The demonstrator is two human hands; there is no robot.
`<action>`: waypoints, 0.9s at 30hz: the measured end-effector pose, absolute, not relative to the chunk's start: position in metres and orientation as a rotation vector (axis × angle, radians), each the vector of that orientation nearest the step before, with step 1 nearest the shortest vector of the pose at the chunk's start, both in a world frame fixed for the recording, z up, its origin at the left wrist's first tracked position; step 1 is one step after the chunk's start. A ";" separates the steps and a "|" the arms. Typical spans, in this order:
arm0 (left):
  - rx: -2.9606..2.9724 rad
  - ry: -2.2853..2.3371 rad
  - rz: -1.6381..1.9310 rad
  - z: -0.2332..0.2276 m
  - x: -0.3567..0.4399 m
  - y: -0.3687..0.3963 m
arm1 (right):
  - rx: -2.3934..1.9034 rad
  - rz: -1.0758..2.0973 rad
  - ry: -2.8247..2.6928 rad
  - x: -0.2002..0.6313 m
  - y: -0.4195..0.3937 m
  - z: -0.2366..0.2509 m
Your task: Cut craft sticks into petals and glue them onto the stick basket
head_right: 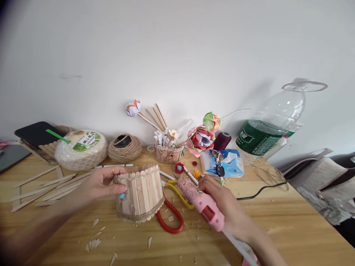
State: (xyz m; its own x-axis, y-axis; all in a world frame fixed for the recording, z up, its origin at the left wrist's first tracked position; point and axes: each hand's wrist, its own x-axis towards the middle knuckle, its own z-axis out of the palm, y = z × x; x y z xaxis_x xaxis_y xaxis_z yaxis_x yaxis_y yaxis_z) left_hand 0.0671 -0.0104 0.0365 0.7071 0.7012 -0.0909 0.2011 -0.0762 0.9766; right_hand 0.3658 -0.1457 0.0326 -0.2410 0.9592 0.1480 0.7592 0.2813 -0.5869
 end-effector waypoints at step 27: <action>1.451 0.648 0.752 0.043 0.030 0.026 | -1.553 0.715 -2.161 0.174 -0.120 0.018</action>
State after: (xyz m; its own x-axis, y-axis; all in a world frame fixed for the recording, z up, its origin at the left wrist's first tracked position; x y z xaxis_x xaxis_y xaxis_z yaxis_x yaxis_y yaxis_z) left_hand 0.0304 0.0263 0.0429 0.6217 0.7811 0.0571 -0.0597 -0.0255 0.9979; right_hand 0.1738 -0.1202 0.0178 -0.3148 0.9491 0.0133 0.7539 0.2585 -0.6040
